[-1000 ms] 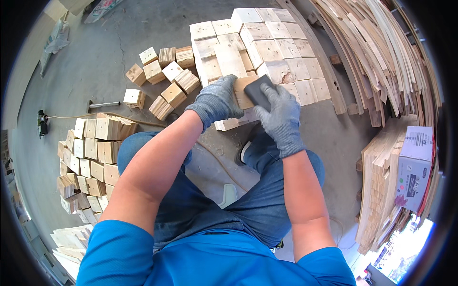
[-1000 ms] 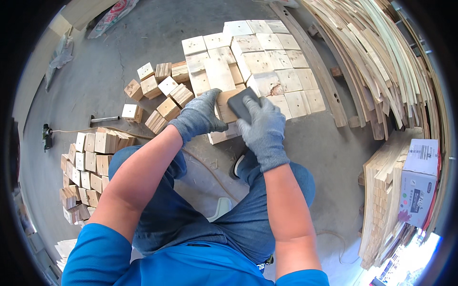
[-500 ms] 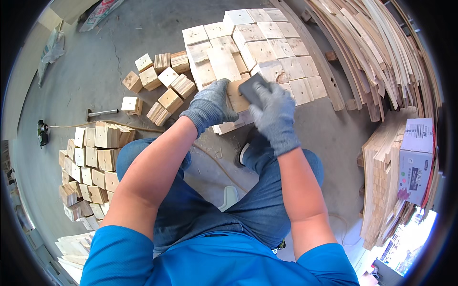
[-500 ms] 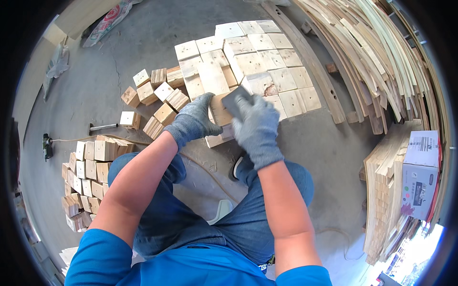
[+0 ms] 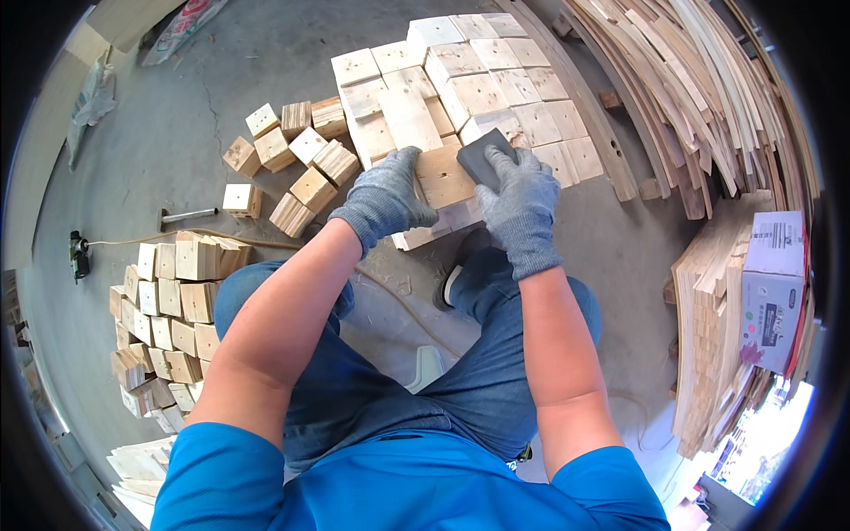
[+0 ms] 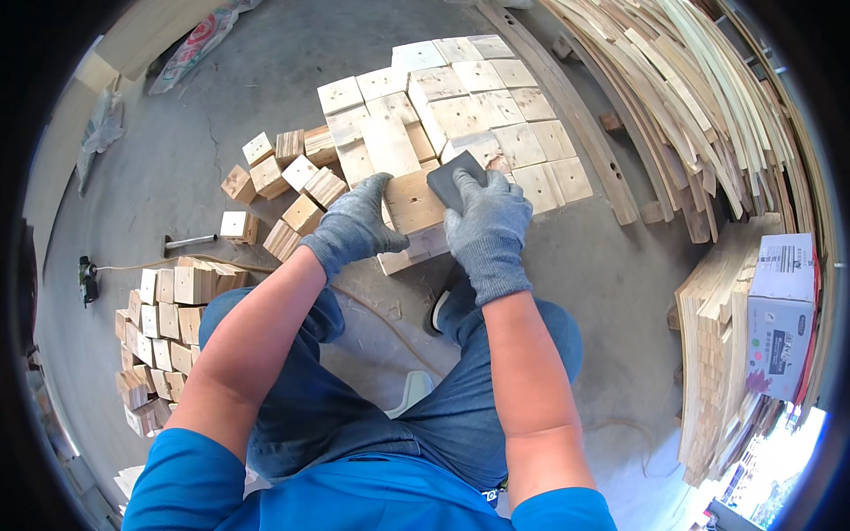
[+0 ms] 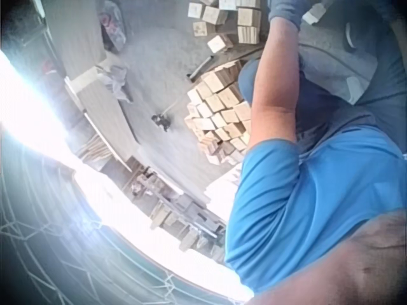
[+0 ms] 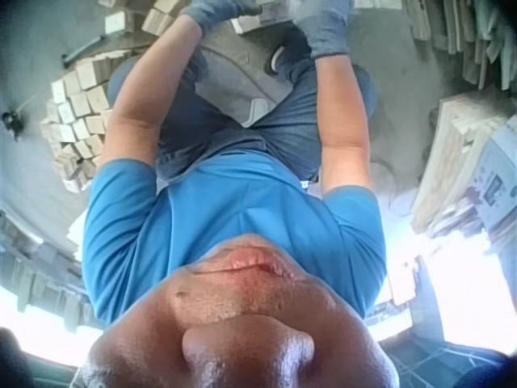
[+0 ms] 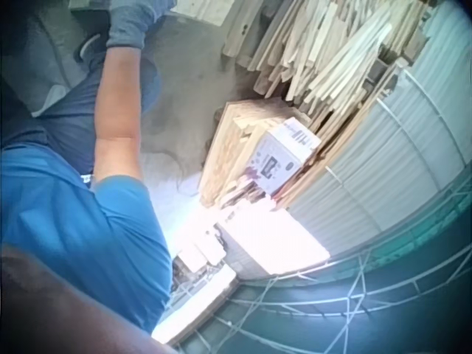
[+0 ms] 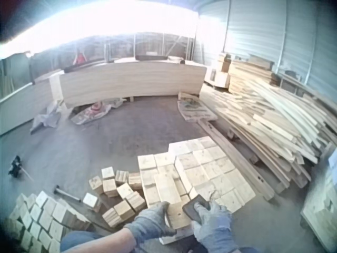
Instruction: The person sits on the floor and sands small wooden blocks one at a time using a sanding block. They pick up each block, sand its surfaces, and place it into a growing pile of finished pieces.
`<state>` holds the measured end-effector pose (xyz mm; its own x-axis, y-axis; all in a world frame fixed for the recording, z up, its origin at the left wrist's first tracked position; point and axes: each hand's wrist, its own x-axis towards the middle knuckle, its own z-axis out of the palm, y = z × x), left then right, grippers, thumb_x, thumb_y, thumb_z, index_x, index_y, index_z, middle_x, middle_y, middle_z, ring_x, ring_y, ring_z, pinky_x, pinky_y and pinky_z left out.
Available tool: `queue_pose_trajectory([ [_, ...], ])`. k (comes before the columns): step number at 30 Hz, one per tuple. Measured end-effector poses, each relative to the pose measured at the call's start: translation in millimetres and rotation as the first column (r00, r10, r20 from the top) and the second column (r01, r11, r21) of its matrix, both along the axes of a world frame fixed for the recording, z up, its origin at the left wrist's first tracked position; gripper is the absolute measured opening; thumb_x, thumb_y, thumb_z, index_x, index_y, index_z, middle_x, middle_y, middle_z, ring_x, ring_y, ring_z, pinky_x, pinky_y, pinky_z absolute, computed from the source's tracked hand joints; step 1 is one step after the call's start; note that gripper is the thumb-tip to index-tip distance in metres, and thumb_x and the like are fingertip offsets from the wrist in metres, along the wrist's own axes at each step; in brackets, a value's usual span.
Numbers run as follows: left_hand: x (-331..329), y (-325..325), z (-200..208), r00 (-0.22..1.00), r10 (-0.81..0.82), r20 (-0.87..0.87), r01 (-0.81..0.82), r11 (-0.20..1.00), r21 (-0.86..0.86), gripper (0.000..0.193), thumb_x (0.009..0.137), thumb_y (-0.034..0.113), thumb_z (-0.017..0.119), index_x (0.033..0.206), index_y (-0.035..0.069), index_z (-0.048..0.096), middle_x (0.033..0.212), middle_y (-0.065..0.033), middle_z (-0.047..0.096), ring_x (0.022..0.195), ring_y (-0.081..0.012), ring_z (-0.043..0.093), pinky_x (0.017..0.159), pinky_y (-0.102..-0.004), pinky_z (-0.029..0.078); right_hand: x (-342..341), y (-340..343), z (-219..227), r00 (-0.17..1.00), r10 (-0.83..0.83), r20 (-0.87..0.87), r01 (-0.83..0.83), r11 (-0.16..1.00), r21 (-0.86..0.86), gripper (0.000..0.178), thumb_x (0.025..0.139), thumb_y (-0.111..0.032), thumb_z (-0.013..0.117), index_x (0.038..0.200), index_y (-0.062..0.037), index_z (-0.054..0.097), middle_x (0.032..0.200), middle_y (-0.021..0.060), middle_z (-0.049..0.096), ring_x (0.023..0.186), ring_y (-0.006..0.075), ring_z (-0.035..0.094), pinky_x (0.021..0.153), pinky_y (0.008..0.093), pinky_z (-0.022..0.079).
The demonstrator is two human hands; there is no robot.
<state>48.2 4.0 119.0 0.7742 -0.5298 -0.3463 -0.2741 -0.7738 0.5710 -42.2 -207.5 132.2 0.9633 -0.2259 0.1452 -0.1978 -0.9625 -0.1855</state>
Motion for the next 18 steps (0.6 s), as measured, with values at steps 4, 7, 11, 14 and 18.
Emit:
queue_pose_trajectory([
  [4,1,-2,8,1.000,0.002,-0.027,-0.002,1.000,0.024,0.111,0.068,0.044,0.098,0.158,0.004,0.047,0.145,-0.0249,0.064,0.137,-0.0389,0.063,0.119,-0.0430,0.051,-19,24,0,0.988,0.152,-0.037,-0.147,0.984,0.098,0.061,0.082,-0.032,0.086,0.140,-0.0160,0.074,0.141,0.0231,0.063,0.127,0.0427,0.060,0.110,0.0566,0.046],
  [7,-3,-1,-2,0.997,0.030,0.065,-0.029,1.000,-0.005,0.102,0.066,0.042,0.098,0.149,0.002,0.055,0.138,-0.0241,0.068,0.132,-0.0378,0.067,0.115,-0.0434,0.053,-1,4,-3,0.997,0.053,0.061,-0.060,0.991,0.117,0.060,0.083,-0.031,0.086,0.140,-0.0167,0.074,0.140,0.0231,0.064,0.128,0.0431,0.060,0.111,0.0566,0.046],
  [11,0,-2,5,1.000,0.013,-0.004,-0.013,1.000,0.014,0.108,0.067,0.042,0.098,0.155,0.003,0.049,0.144,-0.0242,0.065,0.136,-0.0384,0.064,0.118,-0.0423,0.052,-11,12,0,0.988,0.156,0.019,-0.157,0.974,0.163,0.059,0.082,-0.028,0.086,0.139,-0.0154,0.074,0.140,0.0243,0.064,0.126,0.0434,0.061,0.111,0.0573,0.046],
  [14,0,-2,7,1.000,0.008,-0.026,-0.007,1.000,0.027,0.111,0.068,0.041,0.098,0.159,0.004,0.046,0.147,-0.0238,0.064,0.138,-0.0386,0.063,0.119,-0.0416,0.050,-12,9,-5,0.988,0.145,0.055,-0.150,0.983,0.107,0.060,0.082,-0.028,0.086,0.140,-0.0167,0.074,0.142,0.0250,0.063,0.125,0.0437,0.061,0.111,0.0558,0.047],
  [18,-2,-3,7,1.000,0.028,-0.009,-0.027,0.999,0.022,0.110,0.068,0.041,0.097,0.159,0.004,0.047,0.146,-0.0231,0.064,0.137,-0.0383,0.063,0.119,-0.0417,0.051,-4,1,1,0.999,0.054,0.000,-0.054,0.995,0.085,0.062,0.081,-0.029,0.086,0.142,-0.0197,0.073,0.143,0.0245,0.063,0.126,0.0435,0.061,0.112,0.0547,0.047],
])
